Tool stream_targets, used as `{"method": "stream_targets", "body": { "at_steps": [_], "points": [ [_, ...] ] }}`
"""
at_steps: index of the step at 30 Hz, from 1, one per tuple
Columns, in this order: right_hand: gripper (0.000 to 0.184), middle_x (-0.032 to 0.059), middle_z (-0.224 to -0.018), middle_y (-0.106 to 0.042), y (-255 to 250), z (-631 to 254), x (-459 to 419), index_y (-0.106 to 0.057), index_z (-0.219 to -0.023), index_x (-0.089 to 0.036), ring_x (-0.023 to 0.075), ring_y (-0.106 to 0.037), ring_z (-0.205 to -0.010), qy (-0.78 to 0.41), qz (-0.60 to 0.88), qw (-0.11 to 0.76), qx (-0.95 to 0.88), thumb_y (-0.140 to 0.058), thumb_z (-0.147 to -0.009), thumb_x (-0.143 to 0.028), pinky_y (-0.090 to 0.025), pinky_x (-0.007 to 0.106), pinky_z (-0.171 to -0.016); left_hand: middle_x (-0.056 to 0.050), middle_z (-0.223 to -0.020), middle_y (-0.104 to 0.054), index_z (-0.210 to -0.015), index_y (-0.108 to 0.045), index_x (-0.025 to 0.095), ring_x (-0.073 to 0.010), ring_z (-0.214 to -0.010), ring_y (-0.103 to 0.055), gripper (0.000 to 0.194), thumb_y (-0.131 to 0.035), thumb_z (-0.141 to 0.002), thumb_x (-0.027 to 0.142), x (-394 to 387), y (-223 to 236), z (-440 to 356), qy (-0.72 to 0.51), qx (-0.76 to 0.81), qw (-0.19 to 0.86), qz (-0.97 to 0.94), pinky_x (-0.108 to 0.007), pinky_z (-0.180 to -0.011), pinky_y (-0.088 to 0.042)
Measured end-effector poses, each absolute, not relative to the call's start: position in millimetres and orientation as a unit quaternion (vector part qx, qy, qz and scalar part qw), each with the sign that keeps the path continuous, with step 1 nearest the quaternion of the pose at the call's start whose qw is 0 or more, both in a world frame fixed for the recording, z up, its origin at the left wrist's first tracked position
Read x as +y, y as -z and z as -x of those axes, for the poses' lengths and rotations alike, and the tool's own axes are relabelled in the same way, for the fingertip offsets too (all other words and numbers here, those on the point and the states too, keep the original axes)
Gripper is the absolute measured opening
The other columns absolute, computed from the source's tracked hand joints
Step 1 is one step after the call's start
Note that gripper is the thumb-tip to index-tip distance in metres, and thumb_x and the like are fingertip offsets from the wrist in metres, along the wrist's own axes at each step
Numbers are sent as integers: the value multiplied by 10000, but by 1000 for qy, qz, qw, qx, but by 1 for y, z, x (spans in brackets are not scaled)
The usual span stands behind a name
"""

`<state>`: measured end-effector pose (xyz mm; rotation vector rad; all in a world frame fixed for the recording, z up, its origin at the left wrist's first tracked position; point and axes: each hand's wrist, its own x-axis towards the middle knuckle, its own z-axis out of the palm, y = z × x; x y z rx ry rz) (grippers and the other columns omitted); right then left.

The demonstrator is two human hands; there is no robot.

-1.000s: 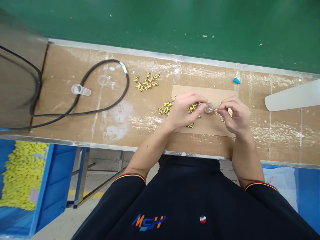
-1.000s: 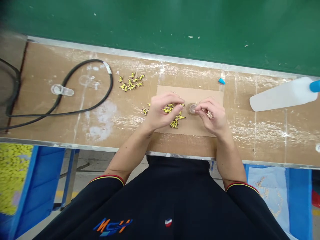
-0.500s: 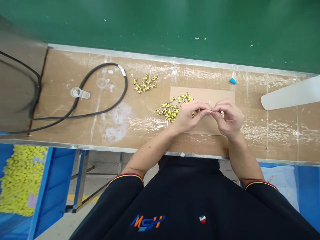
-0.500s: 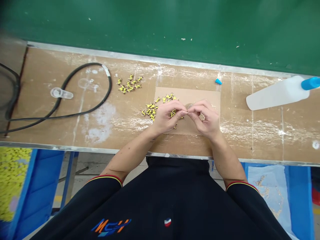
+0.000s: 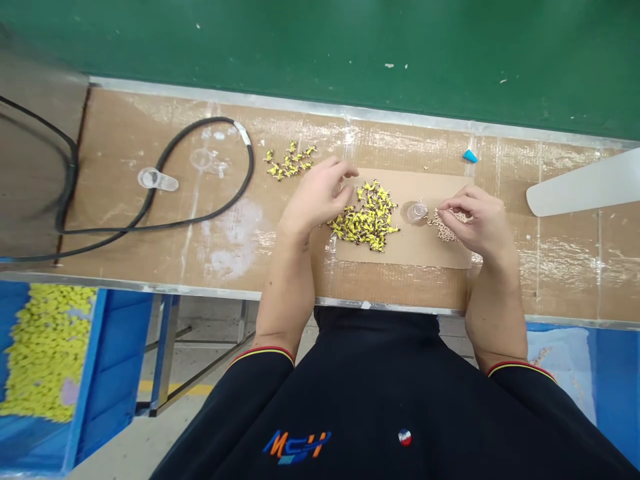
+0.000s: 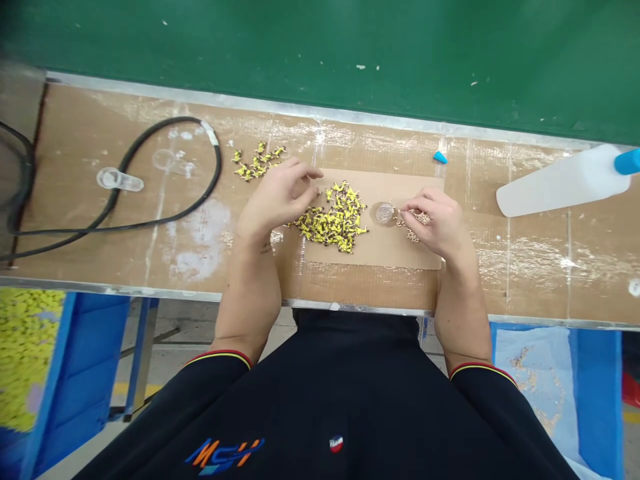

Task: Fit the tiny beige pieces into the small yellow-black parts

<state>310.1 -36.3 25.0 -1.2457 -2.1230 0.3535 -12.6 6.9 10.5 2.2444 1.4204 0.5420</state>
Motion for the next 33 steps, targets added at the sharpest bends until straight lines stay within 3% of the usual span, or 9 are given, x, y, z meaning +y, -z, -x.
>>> {"method": "stream_targets", "body": {
  "at_steps": [4, 12, 20, 33],
  "points": [
    [108, 17, -759, -704, -19, -311, -34, -762, -831, -249, 159, -610, -639, -156, 478, 296, -812, -680, -897, -227, -472, 324, -609, -117, -1156, -681, -1182, -709, 179, -260, -1105, -633, 294, -547, -947, 249, 11, -4, 20, -113, 506, 232, -823, -421, -1038, -501],
    [139, 29, -762, -699, -13, -302, -36, -763, -836, -236, 168, -624, -661, -160, 490, 275, -812, -649, -915, -245, -461, 319, -624, -105, -1101, -702, -1040, -733, 192, -254, -1103, -642, 303, -492, -884, 97, 12, 0, 10, -104, 529, 239, -807, -406, -1036, -517],
    [147, 29, -766, -697, -12, -301, -36, -762, -828, -235, 166, -622, -664, -147, 495, 261, -816, -643, -913, -250, -457, 315, -630, -123, -1198, -669, -1245, -681, 193, -254, -1098, -638, 411, -514, -887, 79, 8, -3, 7, -107, 563, 234, -785, -412, -1029, -524],
    [118, 14, -726, -672, -14, -301, -34, -764, -811, -234, 146, -577, -616, -159, 486, 280, -812, -674, -886, -218, -438, 307, -595, -85, -1044, -710, -1305, -646, 201, -237, -1010, -645, 502, -491, -851, 56, 8, 3, 13, -148, 563, 231, -780, -404, -968, -528]
  ]
}}
